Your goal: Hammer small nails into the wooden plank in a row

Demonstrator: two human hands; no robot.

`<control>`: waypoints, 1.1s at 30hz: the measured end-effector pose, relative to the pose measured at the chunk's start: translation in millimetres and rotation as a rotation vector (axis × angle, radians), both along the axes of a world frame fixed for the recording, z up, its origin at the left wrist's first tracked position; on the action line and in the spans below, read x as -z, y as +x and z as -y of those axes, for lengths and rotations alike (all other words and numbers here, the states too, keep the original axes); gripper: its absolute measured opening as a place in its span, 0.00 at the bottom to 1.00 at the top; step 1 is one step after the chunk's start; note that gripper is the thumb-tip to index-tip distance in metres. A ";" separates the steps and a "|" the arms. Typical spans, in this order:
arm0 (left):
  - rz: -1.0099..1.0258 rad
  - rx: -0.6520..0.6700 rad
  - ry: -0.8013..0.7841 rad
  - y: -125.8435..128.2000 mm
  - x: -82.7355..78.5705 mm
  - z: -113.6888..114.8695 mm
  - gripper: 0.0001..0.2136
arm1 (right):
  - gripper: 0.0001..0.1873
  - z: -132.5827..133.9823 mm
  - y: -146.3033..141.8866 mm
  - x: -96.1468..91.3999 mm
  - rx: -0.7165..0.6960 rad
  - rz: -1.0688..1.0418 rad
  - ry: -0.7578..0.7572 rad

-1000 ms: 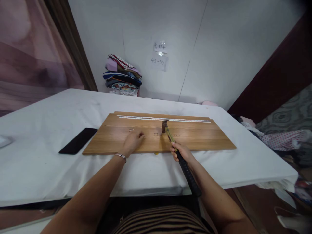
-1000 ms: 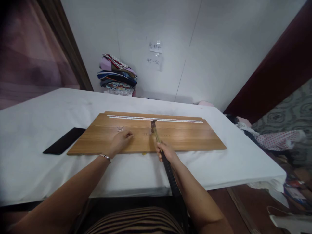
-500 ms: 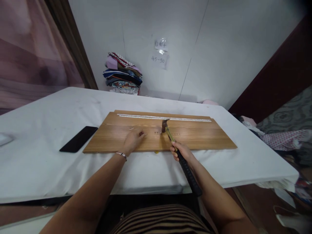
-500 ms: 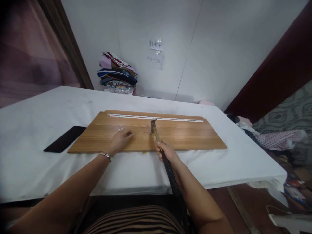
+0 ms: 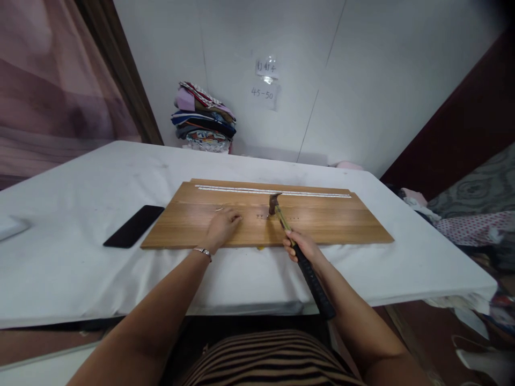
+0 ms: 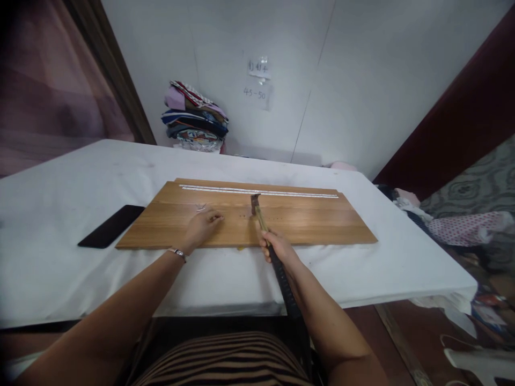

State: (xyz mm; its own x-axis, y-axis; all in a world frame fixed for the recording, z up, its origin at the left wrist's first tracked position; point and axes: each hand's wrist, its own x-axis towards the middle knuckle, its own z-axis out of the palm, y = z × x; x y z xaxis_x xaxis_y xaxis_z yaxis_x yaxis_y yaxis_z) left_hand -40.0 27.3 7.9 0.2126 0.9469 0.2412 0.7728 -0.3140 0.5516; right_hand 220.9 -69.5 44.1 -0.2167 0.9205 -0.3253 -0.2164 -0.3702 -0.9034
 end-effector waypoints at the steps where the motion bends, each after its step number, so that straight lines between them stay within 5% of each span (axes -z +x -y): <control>1: 0.004 0.003 0.002 -0.2 0.5 -0.4 0.13 | 0.21 0.0 0.2 0.1 0.002 0.000 -0.003; 33: 0.050 -0.008 0.004 -1.3 4.2 -3.0 0.15 | 0.20 -0.6 0.9 0.7 0.007 -0.019 -0.022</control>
State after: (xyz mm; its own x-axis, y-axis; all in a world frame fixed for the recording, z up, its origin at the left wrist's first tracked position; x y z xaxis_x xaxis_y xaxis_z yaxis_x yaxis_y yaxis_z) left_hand -41.4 30.3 3.7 0.1924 0.9475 0.2553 0.7465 -0.3102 0.5886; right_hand 221.8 -68.9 43.4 -0.2161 0.9149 -0.3410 -0.2358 -0.3878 -0.8911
